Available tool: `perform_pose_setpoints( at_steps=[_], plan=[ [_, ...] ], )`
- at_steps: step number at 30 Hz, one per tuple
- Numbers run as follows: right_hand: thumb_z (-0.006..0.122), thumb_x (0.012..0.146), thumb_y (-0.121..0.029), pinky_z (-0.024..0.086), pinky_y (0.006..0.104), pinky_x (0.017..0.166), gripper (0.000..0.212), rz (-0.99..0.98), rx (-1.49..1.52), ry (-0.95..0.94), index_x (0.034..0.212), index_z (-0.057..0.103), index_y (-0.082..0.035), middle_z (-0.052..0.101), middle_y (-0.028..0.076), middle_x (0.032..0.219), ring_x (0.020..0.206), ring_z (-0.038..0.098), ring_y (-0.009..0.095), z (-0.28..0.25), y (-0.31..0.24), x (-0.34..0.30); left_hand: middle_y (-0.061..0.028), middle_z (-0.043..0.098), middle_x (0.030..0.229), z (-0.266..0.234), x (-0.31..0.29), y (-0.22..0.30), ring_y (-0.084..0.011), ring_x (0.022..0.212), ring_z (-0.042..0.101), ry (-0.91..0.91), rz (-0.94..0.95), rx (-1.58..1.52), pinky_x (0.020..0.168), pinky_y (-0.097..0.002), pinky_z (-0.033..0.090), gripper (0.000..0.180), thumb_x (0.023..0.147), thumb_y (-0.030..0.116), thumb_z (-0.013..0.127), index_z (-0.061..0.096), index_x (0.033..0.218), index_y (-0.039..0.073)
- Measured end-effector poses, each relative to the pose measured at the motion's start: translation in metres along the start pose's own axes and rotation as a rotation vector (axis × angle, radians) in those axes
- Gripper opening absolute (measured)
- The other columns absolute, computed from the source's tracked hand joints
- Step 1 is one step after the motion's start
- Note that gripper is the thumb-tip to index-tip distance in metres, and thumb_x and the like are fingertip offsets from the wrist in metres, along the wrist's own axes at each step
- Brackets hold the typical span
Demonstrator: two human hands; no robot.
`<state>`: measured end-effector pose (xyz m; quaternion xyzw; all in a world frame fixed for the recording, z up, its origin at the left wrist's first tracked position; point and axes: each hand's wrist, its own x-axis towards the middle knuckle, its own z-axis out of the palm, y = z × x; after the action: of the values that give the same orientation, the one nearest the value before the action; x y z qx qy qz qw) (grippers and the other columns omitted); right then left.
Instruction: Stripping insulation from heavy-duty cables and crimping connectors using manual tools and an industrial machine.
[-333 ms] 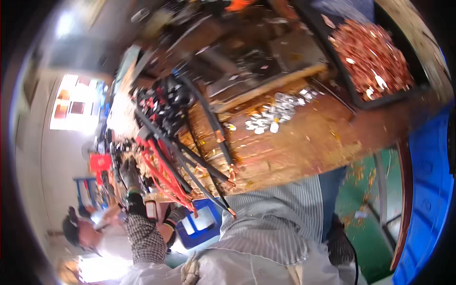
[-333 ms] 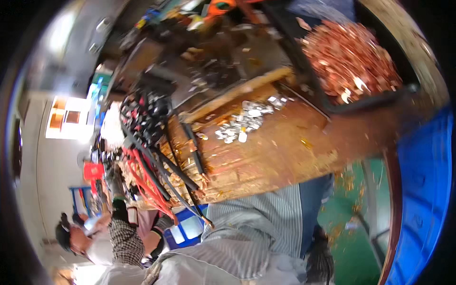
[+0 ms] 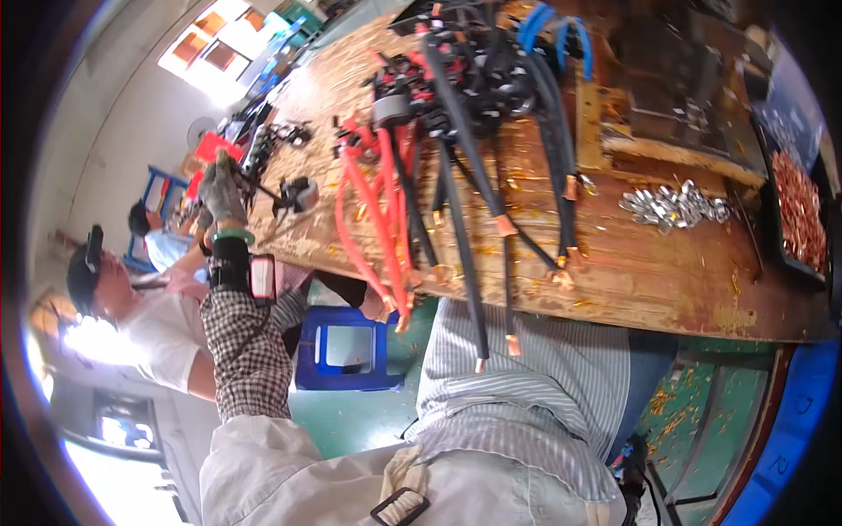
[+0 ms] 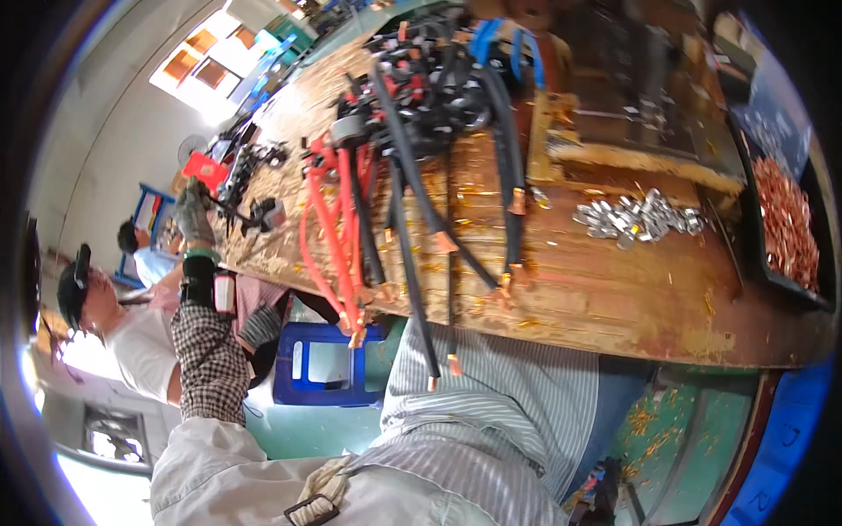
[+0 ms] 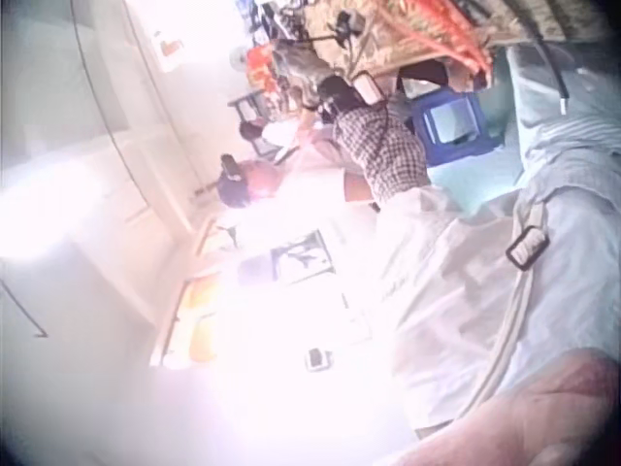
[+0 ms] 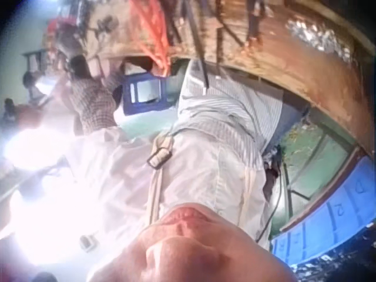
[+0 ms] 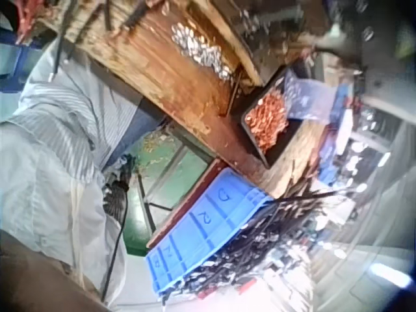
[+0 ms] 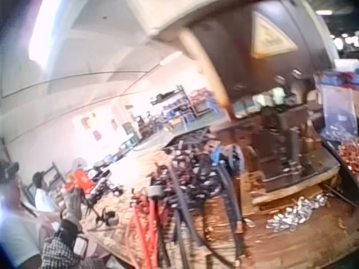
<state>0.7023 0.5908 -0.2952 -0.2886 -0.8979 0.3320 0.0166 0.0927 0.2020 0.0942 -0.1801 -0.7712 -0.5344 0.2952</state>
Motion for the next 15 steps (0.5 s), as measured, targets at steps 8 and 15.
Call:
perform_pose_setpoints(
  at_steps=[8, 15],
  plan=[
    [0.053, 0.084, -0.027, 0.024, 0.0527, 0.103, 0.043, -0.111, -0.060, 0.204, 0.125, 0.050, -0.014, 0.044, 0.021, 0.130, 0.127, 0.036, 0.032, -0.075, -0.038, 0.006, -0.0032, 0.060, 0.076, -0.081, 0.084, 0.079, -0.0063, 0.053, 0.045, 0.023, 0.341, -0.220, 0.048, -0.0194, 0.034, 0.026, 0.087, 0.025, 0.058, 0.063, 0.094, 0.001],
    [0.054, 0.084, -0.026, 0.028, 0.0478, 0.102, 0.040, -0.385, -0.400, 0.606, 0.121, 0.051, -0.012, 0.046, 0.023, 0.126, 0.124, 0.039, 0.033, -0.136, -0.084, -0.006, -0.0003, 0.063, 0.084, -0.225, 0.204, 0.227, -0.0113, 0.063, 0.053, 0.088, 0.989, 0.684, 0.062, -0.0239, 0.045, 0.028, 0.089, 0.016, 0.048, 0.056, 0.112, 0.002]
  ],
)
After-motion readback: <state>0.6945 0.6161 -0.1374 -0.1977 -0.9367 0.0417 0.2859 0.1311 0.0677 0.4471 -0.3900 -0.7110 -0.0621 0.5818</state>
